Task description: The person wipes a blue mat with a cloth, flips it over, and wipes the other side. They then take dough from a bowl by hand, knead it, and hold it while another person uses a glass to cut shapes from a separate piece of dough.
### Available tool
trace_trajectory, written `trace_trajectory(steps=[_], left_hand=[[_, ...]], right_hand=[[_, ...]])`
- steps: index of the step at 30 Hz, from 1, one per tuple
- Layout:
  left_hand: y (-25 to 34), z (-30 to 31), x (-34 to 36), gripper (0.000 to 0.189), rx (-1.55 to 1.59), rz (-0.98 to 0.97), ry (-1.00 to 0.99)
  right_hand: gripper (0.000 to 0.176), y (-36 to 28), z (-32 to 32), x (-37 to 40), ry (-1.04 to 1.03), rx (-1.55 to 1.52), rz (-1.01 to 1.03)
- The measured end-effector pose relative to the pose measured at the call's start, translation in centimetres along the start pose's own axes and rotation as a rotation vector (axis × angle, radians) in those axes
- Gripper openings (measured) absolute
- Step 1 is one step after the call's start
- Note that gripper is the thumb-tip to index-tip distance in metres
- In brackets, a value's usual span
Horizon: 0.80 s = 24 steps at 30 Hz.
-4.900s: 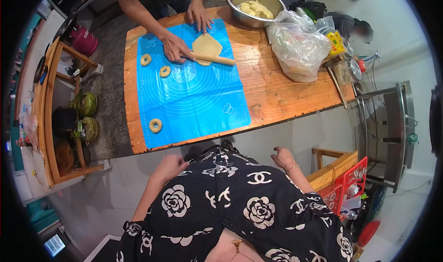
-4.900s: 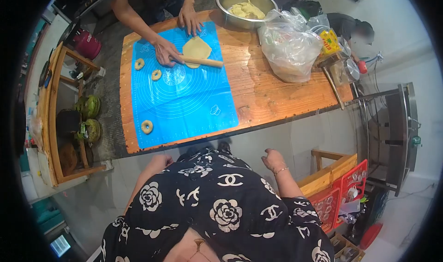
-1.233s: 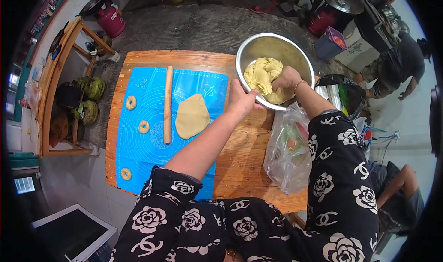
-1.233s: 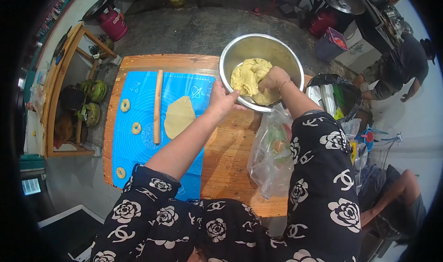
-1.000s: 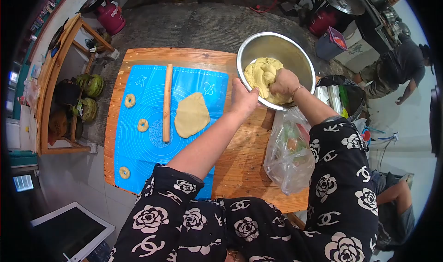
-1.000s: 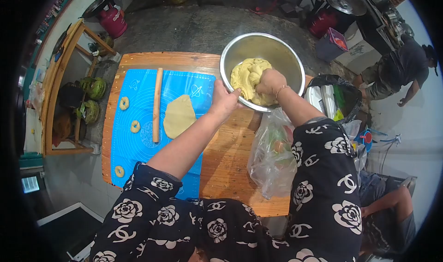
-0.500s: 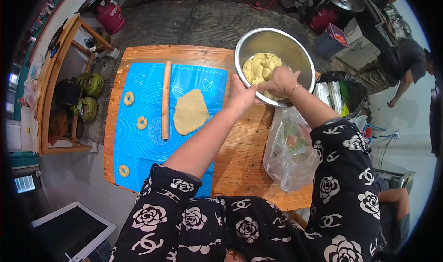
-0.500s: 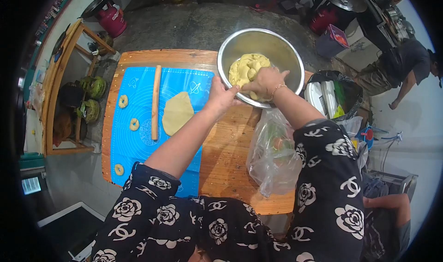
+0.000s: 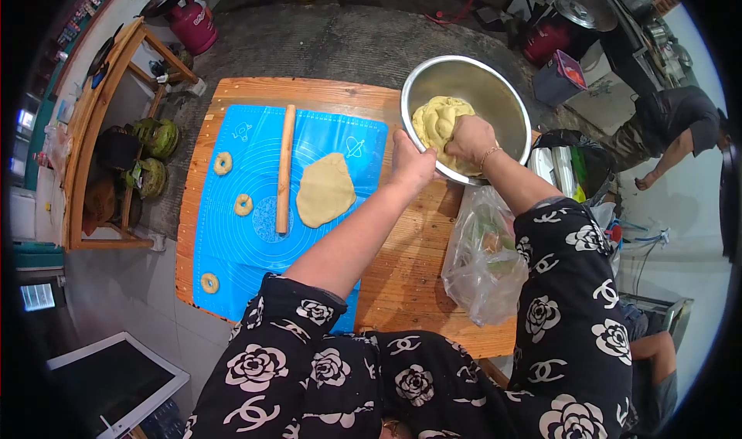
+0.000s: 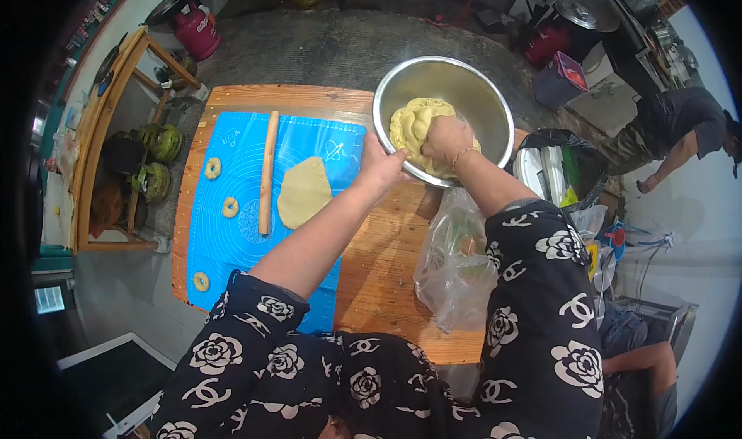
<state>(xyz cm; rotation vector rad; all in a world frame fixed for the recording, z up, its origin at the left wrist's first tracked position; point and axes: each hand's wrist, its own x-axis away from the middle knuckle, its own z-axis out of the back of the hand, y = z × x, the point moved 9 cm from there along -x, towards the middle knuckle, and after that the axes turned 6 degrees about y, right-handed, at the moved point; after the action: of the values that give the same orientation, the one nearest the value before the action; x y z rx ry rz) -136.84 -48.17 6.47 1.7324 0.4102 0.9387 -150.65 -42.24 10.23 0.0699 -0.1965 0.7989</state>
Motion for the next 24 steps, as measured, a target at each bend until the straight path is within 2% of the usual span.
trace_trajectory(steps=[4,8,10,11,13,14,17,18,21,24], left_hand=[[0.8,0.0,1.0,0.048,0.045,0.019,0.014],[0.2,0.2,0.3,0.051,0.057,-0.032,-0.009],[1.3,1.1,0.9,0.056,-0.217,-0.111,0.097],[2.0,1.4,1.5,0.058,-0.356,-0.152,0.147],[6.5,1.6,4.3,0.066,-0.588,-0.418,0.314],[8.4,1.6,5.5,0.069,-0.703,-0.551,0.400],[10.6,-3.1,5.5,0.077,-1.045,-0.972,0.064],[9.8,-5.1,4.3,0.083,-1.142,-0.985,-0.092],[9.4,-8.3,2.6,0.089,-1.385,-0.825,-0.387],[7.7,-9.3,0.7,0.105,-1.486,-0.713,-0.465]], right_hand=[[0.035,-0.7,0.0,0.3,-0.016,0.011,0.119],[0.049,0.3,-0.8,0.3,-0.151,-0.096,0.114],[0.057,0.1,-0.5,0.6,-0.224,-0.144,0.090],[0.060,0.1,0.2,1.1,-0.155,-0.092,0.072],[0.067,-0.3,1.6,2.7,-0.013,0.008,0.034],[0.068,-0.3,1.4,2.7,-0.059,0.040,0.001],[0.069,-0.3,0.6,2.3,-0.160,0.057,0.015],[0.069,-0.2,0.7,2.2,-0.126,0.033,0.030],[0.069,0.7,-0.5,1.3,-0.050,-0.020,0.055],[0.070,1.9,-2.0,0.3,-0.064,-0.062,0.044]])
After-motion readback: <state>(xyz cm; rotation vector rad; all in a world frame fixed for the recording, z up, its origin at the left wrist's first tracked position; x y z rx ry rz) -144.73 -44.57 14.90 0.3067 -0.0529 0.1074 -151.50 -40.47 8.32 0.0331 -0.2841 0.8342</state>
